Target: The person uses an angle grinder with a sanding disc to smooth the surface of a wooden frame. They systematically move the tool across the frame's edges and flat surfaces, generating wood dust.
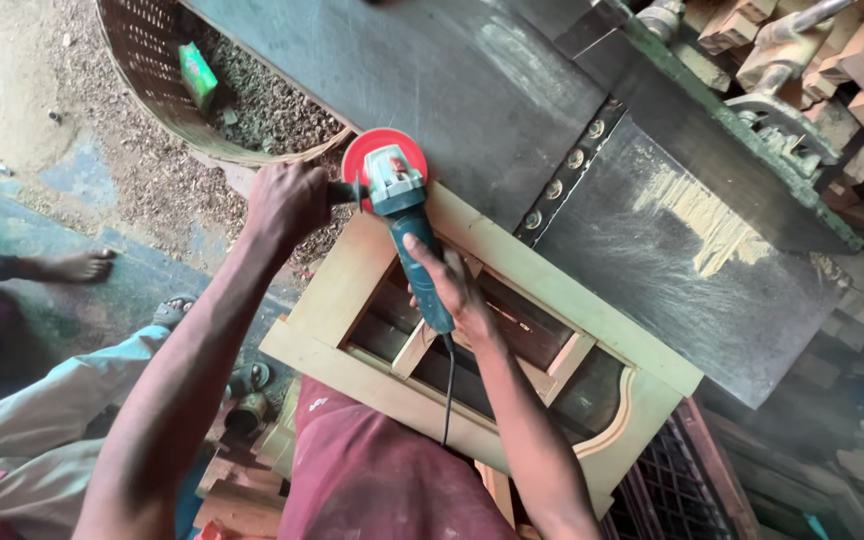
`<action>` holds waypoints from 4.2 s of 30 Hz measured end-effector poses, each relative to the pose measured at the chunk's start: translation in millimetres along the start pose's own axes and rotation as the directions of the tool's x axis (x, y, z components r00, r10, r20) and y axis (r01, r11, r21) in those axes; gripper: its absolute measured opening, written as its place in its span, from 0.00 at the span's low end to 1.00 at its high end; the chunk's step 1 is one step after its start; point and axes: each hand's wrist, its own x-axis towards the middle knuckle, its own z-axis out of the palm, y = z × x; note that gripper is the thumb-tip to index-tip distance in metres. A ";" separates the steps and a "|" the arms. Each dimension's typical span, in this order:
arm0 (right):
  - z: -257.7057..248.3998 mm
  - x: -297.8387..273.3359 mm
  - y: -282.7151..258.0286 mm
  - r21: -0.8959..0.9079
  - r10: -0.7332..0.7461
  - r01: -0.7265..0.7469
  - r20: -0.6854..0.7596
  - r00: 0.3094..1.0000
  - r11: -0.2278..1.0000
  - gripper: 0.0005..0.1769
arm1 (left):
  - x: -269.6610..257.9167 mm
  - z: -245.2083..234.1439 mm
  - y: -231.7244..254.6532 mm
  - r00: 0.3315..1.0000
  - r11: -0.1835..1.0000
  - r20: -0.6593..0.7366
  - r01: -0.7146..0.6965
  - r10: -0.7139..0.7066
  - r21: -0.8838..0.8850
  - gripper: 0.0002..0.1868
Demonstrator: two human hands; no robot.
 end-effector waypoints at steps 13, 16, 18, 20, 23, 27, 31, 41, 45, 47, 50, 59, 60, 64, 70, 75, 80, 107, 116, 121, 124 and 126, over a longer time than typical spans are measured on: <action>-108.8 -123.5 80.2 0.187 0.156 -0.117 -0.208 0.966 0.975 0.31 | -24.6 53.6 178.1 0.964 0.958 -0.025 -0.265 0.264 -0.113 0.07; -144.5 -153.5 109.8 0.285 0.193 -0.118 -0.250 0.949 0.951 0.30 | -23.2 62.9 234.2 0.936 0.930 0.007 -0.347 0.351 -0.121 0.05; -167.3 -171.4 126.1 0.319 0.132 -0.046 -0.253 0.959 0.947 0.29 | -21.4 65.3 267.2 0.916 0.909 0.036 -0.392 0.400 -0.142 0.06; -188.7 -189.7 142.3 0.338 0.125 -0.022 -0.288 0.949 0.941 0.28 | -18.0 69.3 302.7 0.897 0.902 0.135 -0.398 0.421 -0.168 0.08; -216.0 -214.4 166.3 0.369 0.191 -0.054 -0.346 0.919 0.928 0.28 | -20.5 76.5 348.1 0.862 0.902 0.266 -0.414 0.432 -0.123 0.08; -247.4 -244.8 187.7 0.411 0.230 -0.070 -0.355 0.906 0.909 0.29 | -29.3 89.9 397.9 0.832 0.862 0.226 -0.490 0.507 -0.131 0.07; -277.1 -275.1 200.9 0.415 0.158 0.018 -0.386 0.909 0.910 0.30 | -34.2 107.2 447.9 0.799 0.842 0.274 -0.528 0.535 -0.106 0.07; -347.0 -339.5 237.8 0.481 0.244 0.019 -0.479 0.843 0.877 0.28 | -47.6 147.7 567.4 0.664 0.787 0.476 -0.607 0.577 -0.107 0.06; -344.2 -343.8 239.1 0.498 0.252 0.023 -0.478 0.841 0.867 0.30 | -56.4 145.3 568.1 0.732 0.799 0.335 -0.587 0.593 -0.131 0.05; -329.2 -329.3 235.6 0.476 0.203 0.033 -0.436 0.876 0.879 0.32 | -57.0 138.7 544.4 0.782 0.812 0.240 -0.581 0.575 -0.053 0.04; -297.9 -286.5 220.2 0.415 0.156 0.028 -0.402 0.902 0.909 0.32 | -44.6 119.7 476.5 0.853 0.927 0.364 -0.360 0.374 -0.109 0.09; -186.1 -178.5 141.1 -0.026 0.042 -0.050 -0.270 0.962 0.998 0.36 | -56.6 37.4 276.8 0.975 0.970 0.204 -0.127 0.085 0.205 0.15; -186.5 -180.4 139.7 -0.059 0.046 -0.065 -0.274 0.961 0.996 0.35 | -54.6 38.9 275.9 0.976 0.965 0.199 -0.137 0.092 0.225 0.16; -219.0 -211.3 152.1 0.166 -0.001 0.052 -0.293 0.956 0.985 0.35 | -49.1 76.5 323.9 0.946 0.956 0.213 -0.272 0.246 0.106 0.07; -306.0 -294.0 212.8 0.273 0.069 0.046 -0.398 0.915 0.961 0.35 | -50.2 143.5 462.8 0.829 0.847 0.189 -0.531 0.527 -0.033 0.04; -355.1 -351.0 247.4 0.412 0.197 0.044 -0.522 0.830 0.910 0.36 | -46.7 161.7 580.7 0.681 0.722 0.285 -0.690 0.675 -0.060 0.05; -370.7 -365.0 283.2 0.533 0.237 0.124 -0.557 0.796 0.837 0.34 | -54.5 167.4 616.6 0.643 0.694 0.315 -0.715 0.698 -0.079 0.05; -316.3 -325.3 296.9 0.557 0.213 0.168 -0.555 0.804 0.814 0.35 | -47.5 171.8 556.1 0.649 0.675 0.274 -0.738 0.709 0.002 0.06; -302.7 -353.9 295.9 0.626 0.274 0.165 -0.543 0.794 0.762 0.32 | -77.3 154.0 570.9 0.675 0.727 0.365 -0.686 0.642 -0.011 0.10; -335.1 -339.0 296.0 0.606 0.203 0.222 -0.553 0.808 0.764 0.33 | -46.9 170.3 591.1 0.644 0.713 0.392 -0.699 0.657 -0.048 0.06; -350.4 -341.9 285.4 0.589 0.224 0.203 -0.569 0.791 0.782 0.33 | -36.2 167.5 609.5 0.651 0.667 0.226 -0.745 0.725 0.007 0.02; -356.1 -344.2 276.6 0.591 0.248 0.180 -0.569 0.784 0.786 0.32 | -35.3 161.9 614.6 0.649 0.675 0.269 -0.738 0.711 -0.004 0.03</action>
